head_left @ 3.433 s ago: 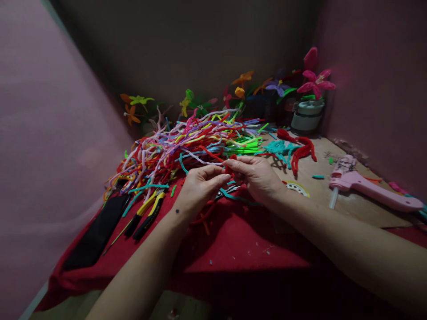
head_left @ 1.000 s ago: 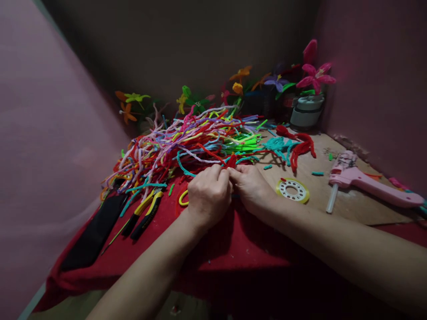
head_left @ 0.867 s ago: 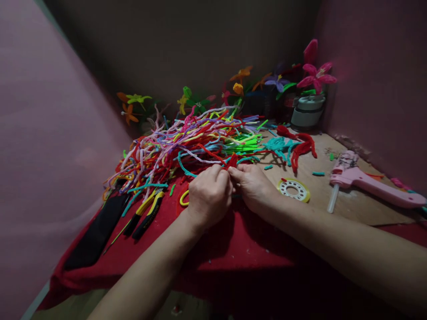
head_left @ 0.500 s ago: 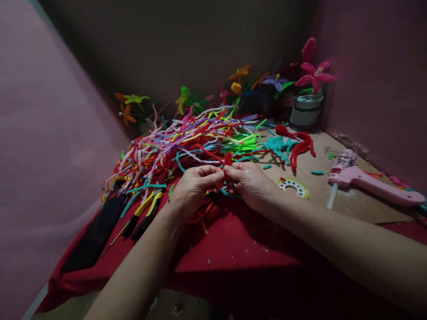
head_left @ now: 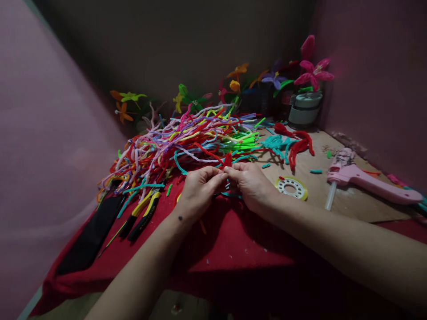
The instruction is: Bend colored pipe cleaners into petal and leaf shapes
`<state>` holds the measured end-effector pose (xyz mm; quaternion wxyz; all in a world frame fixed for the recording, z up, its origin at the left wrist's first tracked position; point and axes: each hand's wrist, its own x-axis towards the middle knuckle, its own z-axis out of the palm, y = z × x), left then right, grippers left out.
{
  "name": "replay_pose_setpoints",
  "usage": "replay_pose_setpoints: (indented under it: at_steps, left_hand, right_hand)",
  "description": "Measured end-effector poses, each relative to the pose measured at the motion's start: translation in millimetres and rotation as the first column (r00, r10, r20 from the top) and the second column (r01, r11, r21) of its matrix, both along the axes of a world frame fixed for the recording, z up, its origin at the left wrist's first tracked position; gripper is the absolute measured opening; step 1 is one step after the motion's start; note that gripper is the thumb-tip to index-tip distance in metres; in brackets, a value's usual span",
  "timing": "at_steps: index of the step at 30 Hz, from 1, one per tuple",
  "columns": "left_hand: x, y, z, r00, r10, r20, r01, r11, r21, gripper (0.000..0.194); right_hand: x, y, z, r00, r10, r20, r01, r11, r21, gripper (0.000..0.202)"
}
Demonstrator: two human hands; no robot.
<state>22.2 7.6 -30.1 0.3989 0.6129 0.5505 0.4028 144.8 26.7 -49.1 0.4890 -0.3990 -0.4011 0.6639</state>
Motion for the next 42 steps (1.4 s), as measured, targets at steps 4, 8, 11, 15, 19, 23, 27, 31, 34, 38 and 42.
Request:
replay_pose_setpoints:
  at_steps: [4, 8, 11, 15, 19, 23, 27, 31, 34, 38, 42]
  left_hand:
    - [-5.7, 2.4, 2.2, 0.938, -0.119, 0.324, 0.192, 0.961, -0.201, 0.017]
    - [-5.5, 3.1, 4.1, 0.902, -0.037, 0.431, 0.173, 0.944, -0.281, 0.014]
    - [-3.9, 2.2, 3.0, 0.914, -0.04, 0.405, 0.149, 0.959, -0.241, 0.014]
    - [-4.1, 1.3, 0.0, 0.943, -0.065, 0.326, 0.124, 0.979, -0.164, 0.018]
    - [-3.3, 0.0, 0.5, 0.961, -0.059, 0.272, 0.095, 0.988, -0.124, 0.018]
    - [-1.4, -1.0, 1.4, 0.957, -0.034, 0.288, 0.077, 0.988, -0.137, 0.018]
    - [0.3, -1.4, 1.2, 0.941, -0.021, 0.339, 0.081, 0.983, -0.164, 0.017]
    - [0.9, -0.9, 2.0, 0.922, -0.006, 0.387, 0.087, 0.977, -0.193, 0.016]
    - [-0.4, 1.0, 1.9, 0.9, -0.005, 0.437, 0.117, 0.966, -0.229, 0.015]
    - [-1.8, 3.0, 0.1, 0.895, -0.015, 0.446, 0.128, 0.966, -0.224, 0.014]
    - [-1.2, 2.2, -0.1, 0.896, -0.009, 0.443, 0.119, 0.968, -0.222, 0.015]
  right_hand:
    - [1.5, -1.3, 4.7, 0.993, 0.085, -0.082, -0.085, 0.996, -0.005, 0.019]
    - [1.5, -1.2, 3.4, 0.991, 0.103, -0.088, -0.102, 0.995, 0.016, 0.017]
    - [1.3, -0.7, 2.1, 0.992, 0.091, -0.085, -0.09, 0.996, 0.021, 0.02]
    - [1.1, -0.9, 3.3, 0.995, 0.065, -0.079, -0.063, 0.998, 0.021, 0.021]
    - [0.9, -1.9, 5.5, 0.996, 0.037, -0.077, -0.036, 0.999, 0.012, 0.02]
    - [1.2, -2.4, 6.3, 0.997, 0.024, -0.076, -0.023, 0.999, 0.023, 0.022]
    - [1.2, -2.7, 5.8, 0.995, 0.013, -0.099, -0.011, 1.0, 0.022, 0.024]
    - [1.4, -3.6, 7.2, 0.994, 0.045, -0.101, -0.044, 0.999, 0.007, 0.021]
    - [2.0, -4.6, 9.8, 0.991, 0.066, -0.114, -0.068, 0.998, -0.015, 0.02]
    - [2.0, -5.1, 11.3, 0.991, 0.056, -0.118, -0.058, 0.998, -0.015, 0.02]
    - [1.5, -4.1, 9.8, 0.992, 0.054, -0.116, -0.054, 0.999, -0.004, 0.02]
